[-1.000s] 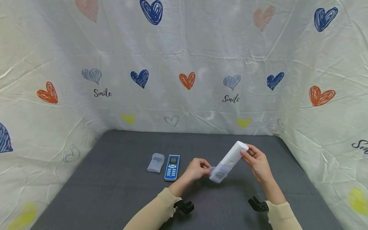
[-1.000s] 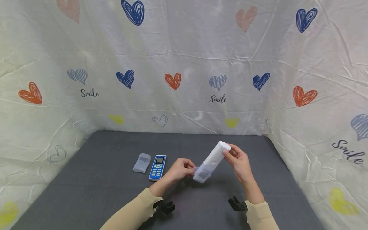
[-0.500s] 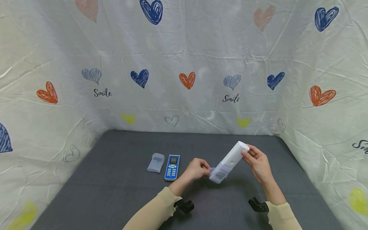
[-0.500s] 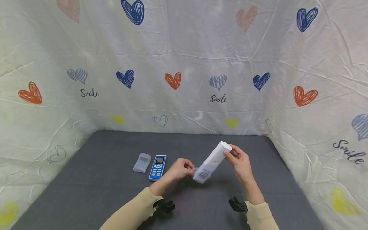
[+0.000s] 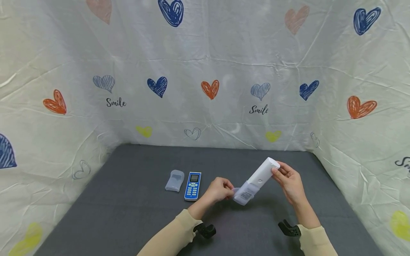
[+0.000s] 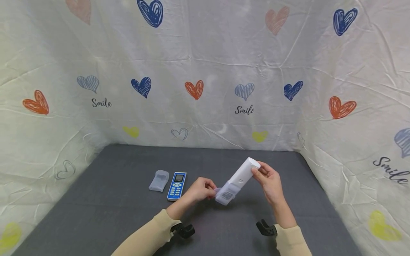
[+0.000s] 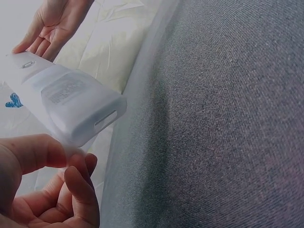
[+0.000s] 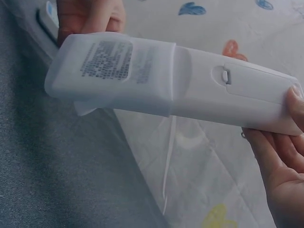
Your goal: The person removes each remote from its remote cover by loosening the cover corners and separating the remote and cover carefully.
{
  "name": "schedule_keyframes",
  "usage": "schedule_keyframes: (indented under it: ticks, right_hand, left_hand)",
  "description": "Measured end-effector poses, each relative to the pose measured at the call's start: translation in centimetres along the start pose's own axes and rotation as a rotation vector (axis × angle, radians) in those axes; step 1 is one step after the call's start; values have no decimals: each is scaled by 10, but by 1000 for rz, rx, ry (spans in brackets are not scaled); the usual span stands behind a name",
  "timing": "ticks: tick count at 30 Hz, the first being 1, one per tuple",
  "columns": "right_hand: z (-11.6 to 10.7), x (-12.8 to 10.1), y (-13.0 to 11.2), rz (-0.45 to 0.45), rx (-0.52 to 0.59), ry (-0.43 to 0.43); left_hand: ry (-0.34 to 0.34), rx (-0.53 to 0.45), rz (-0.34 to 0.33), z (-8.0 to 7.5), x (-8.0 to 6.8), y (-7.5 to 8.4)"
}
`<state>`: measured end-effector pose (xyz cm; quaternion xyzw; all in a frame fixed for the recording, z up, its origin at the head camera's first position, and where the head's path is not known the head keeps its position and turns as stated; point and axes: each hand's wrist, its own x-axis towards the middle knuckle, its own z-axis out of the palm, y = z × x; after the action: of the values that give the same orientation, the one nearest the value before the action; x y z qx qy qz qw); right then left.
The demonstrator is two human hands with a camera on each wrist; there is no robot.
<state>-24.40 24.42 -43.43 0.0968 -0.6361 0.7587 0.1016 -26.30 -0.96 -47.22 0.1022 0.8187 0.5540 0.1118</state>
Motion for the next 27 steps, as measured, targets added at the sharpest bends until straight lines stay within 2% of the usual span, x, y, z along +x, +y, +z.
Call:
schedule_keyframes:
  ticks: [27]
  right_hand:
    - [-7,4,-2,4,28,5]
  left_hand:
    - [5,4,8,-2,-5,-1]
